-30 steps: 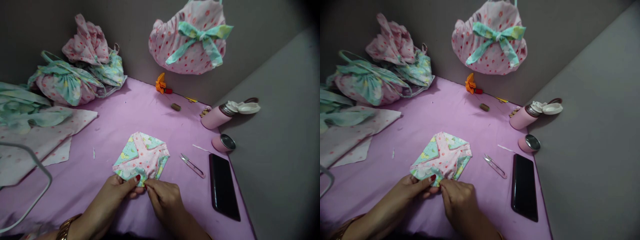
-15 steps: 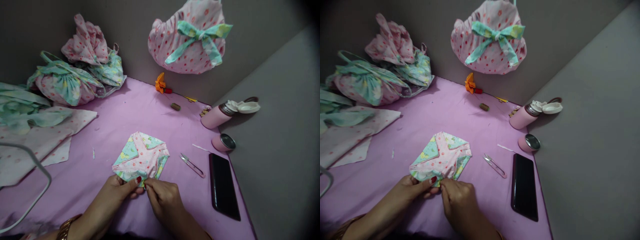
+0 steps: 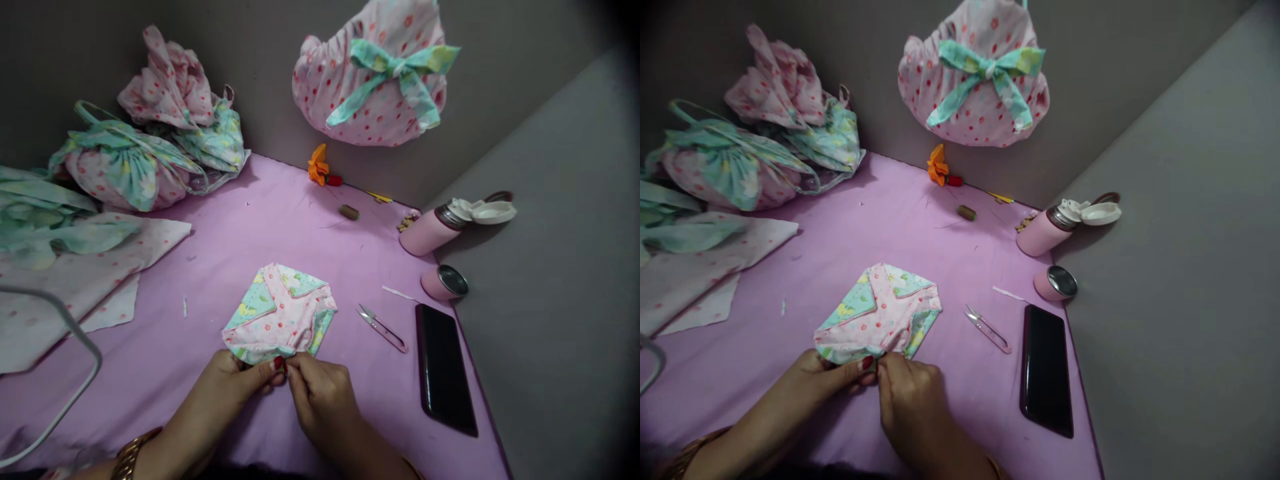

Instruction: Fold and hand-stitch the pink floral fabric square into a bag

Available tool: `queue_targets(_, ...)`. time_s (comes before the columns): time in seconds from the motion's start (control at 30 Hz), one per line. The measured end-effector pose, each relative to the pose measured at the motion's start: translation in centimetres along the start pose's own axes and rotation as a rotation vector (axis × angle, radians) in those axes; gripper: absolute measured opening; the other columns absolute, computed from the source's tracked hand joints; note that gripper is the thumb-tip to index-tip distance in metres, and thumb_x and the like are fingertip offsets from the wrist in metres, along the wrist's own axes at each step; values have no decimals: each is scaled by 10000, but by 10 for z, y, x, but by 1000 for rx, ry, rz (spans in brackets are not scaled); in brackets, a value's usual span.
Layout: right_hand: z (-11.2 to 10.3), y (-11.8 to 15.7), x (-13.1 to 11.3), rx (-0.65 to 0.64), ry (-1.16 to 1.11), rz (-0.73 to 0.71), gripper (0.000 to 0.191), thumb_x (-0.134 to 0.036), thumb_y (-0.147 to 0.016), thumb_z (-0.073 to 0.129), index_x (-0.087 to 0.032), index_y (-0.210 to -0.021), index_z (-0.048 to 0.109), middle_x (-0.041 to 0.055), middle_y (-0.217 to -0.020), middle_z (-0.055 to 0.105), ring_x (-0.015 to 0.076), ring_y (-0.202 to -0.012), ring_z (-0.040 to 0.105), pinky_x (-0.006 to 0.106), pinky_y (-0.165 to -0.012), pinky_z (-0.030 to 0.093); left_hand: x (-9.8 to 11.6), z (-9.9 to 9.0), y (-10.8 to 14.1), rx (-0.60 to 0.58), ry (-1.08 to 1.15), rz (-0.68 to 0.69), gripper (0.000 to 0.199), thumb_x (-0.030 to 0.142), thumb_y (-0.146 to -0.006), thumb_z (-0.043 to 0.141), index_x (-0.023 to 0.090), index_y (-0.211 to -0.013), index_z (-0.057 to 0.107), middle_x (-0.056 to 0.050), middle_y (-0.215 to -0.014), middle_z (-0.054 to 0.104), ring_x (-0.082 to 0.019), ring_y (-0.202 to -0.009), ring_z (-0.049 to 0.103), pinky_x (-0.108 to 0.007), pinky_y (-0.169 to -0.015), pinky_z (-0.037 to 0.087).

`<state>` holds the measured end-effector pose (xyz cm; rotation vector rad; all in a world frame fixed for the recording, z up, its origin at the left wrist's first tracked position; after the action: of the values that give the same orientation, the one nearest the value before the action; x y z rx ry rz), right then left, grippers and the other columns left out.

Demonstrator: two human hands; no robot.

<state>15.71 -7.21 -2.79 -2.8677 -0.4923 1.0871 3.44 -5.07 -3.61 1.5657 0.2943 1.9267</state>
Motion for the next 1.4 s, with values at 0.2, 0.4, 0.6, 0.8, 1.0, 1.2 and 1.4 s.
queue_targets(0.2,1,-3,2,-9,-92,53,192,-165,-856,374,-155,-759,539,35,-609,608,139,-528,585,221,-513,403,3,1,0,6,-55,14,107,269,-716,614,177,-685,658,4,-630,633,-163,-647,542,-268,-651,412)
queue_targets(0.4,-6,-8,0,23,-176,81,170,-170,-838,416,-172,-773,572,6,-606,611,111,-487,543,200,-485,387,3,1,3,4,14,-49,157,258,-747,591,176,-832,693,-16,-695,675,-162,-688,565,-250,-646,413)
queue_targets(0.6,-8,-7,3,-4,-281,136,145,-156,-816,462,-172,-771,599,0,-640,627,110,-538,556,193,-519,395,0,0,3,-18,36,-43,190,243,-762,586,163,-894,697,-28,-703,702,-150,-671,570,-223,-619,410)
queue_targets(0.8,-7,-7,6,-10,-342,162,141,-157,-810,474,-170,-764,607,-3,-636,627,113,-547,555,194,-518,396,2,0,3,-3,4,-42,221,312,-782,555,156,-819,706,-25,-653,687,-155,-641,566,-239,-624,411)
queue_targets(1.0,-7,-8,7,-39,-387,160,147,-158,-816,482,-178,-767,619,-6,-650,635,114,-567,564,194,-532,406,6,0,2,-3,-20,-66,188,315,-730,587,166,-670,685,-18,-616,660,-158,-624,557,-251,-622,403)
queue_targets(1.2,-9,-9,7,-25,-370,150,141,-150,-811,484,-173,-752,610,-9,-645,626,109,-561,557,191,-536,398,5,0,1,-29,29,-61,151,247,-711,603,170,-595,660,2,-586,639,-140,-599,542,-236,-607,391)
queue_targets(1.4,-7,-10,4,-25,-338,118,136,-171,-820,465,-172,-761,588,-12,-614,592,103,-513,517,192,-500,370,3,0,0,-75,79,-67,90,199,-717,606,174,-687,686,21,-579,631,-119,-573,523,-218,-588,372)
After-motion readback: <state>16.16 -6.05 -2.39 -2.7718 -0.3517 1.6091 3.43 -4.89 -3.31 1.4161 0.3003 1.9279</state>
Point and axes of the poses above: each hand's wrist, its own y-axis away from the middle knuckle, its own z-axis out of the palm, x = y × z, the point moved 5 cm from there along -y, towards the middle knuckle
